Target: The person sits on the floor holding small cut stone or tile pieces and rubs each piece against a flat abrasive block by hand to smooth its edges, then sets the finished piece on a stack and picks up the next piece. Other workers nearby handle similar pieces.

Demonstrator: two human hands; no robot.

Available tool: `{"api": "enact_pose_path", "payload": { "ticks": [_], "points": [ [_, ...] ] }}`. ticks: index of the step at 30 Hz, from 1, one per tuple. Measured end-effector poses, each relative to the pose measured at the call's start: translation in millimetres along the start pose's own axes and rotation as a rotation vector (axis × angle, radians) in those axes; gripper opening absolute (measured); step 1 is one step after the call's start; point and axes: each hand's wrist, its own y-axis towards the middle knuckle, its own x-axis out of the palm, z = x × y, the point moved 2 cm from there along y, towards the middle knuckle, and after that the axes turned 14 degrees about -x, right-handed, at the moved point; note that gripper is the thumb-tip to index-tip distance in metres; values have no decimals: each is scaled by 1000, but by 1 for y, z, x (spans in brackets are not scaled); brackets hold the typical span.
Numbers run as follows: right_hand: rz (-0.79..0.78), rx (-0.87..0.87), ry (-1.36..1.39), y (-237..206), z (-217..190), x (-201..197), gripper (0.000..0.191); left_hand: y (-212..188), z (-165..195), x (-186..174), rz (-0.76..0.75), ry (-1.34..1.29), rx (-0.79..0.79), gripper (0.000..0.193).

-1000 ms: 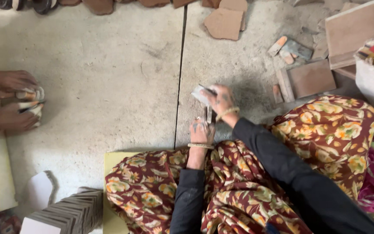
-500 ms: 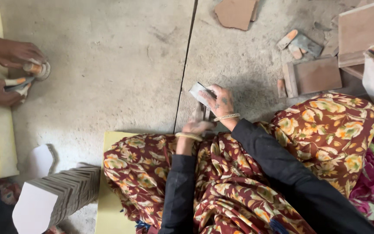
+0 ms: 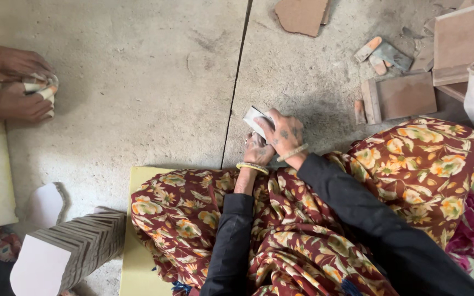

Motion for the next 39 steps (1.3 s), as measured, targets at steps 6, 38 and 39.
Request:
{"api": "enact_pose_path", "payload": {
  "ticks": [6, 38, 39],
  "points": [
    [145, 49, 97, 11, 8, -19, 38, 7, -6, -2, 221, 320, 539, 74],
    [210, -138, 35, -5, 0, -28, 37, -43, 19, -29, -142, 47, 82, 108],
    [203, -147, 23, -9, -6, -29, 37, -44, 18, -28, -98, 107, 67, 108]
  ]
}}
